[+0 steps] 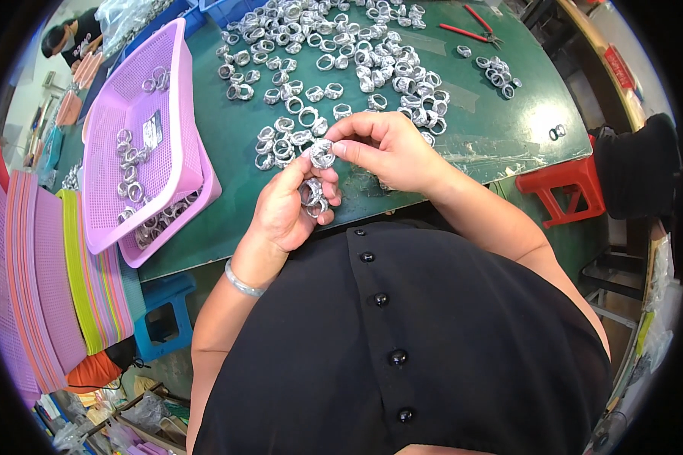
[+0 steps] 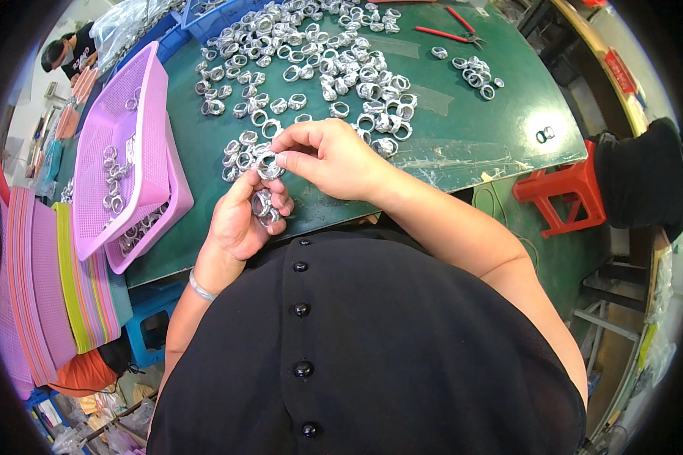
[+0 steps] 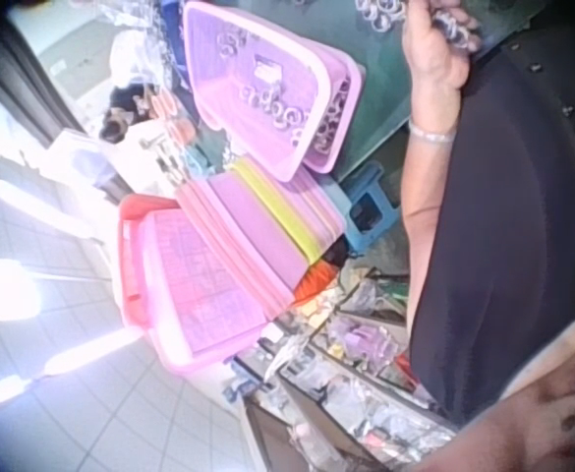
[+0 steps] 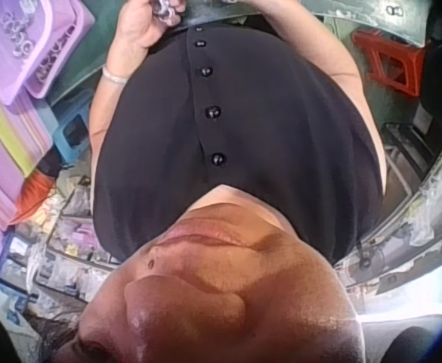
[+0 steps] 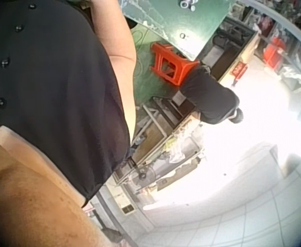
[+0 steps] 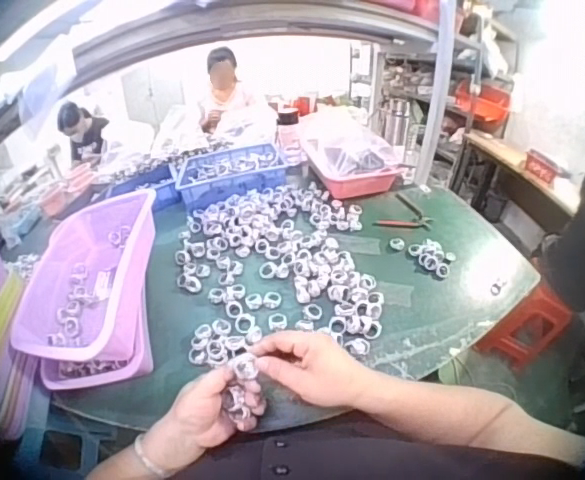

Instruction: The person assembles small metal and plastic ring-like components at a workbench, picking up individual pieces, fitting them together by hand, and placing completed units into a purple basket.

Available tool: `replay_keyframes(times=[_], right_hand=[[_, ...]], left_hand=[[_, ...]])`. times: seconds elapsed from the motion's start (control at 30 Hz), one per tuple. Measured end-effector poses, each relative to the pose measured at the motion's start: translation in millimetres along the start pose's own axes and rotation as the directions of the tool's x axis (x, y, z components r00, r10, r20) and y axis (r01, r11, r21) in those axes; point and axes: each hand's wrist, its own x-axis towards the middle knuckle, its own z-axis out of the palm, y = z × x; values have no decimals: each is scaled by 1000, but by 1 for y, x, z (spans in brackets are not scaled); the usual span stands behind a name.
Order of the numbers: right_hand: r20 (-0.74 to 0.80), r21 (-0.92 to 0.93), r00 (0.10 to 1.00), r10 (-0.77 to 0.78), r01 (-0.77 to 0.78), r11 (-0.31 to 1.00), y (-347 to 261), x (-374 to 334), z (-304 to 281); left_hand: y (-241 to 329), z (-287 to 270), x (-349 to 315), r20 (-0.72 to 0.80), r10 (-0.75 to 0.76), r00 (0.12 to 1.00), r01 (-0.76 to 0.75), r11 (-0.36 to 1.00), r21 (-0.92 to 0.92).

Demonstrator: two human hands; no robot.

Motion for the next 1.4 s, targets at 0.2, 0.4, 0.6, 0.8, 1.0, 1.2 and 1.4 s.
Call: replay_keyframes(times=[0.2, 0.4, 0.6, 0.8, 1.0, 1.2, 1.4], right_hand=[[22, 183, 983, 181, -182, 966, -4, 0, -1], [-1, 245, 966, 260, -252, 936, -3, 1, -2], [36, 270, 954, 297, -296, 916, -2, 3, -3], [57, 290, 948, 312, -315, 904, -2, 3, -2], [64, 299, 955, 290, -296, 907, -2, 1, -2], [143, 277, 970, 197, -230, 933, 2, 0, -2], [155, 330, 965, 211, -252, 910, 8, 0, -5]], left_hand=[[1, 6, -1, -69, 96, 993, -84, 983, 163], [2, 11, -4, -38, 191, 981, -182, 967, 178], [4, 8, -2, -30, 38, 999, -37, 998, 57], [3, 1, 2, 46, -62, 997, 66, 995, -79], [4, 4, 0, 27, -66, 997, 68, 995, -75], [2, 2, 0, 42, -46, 998, 51, 990, -130], [3, 7, -6, 0, 4, 1000, -4, 997, -80]])
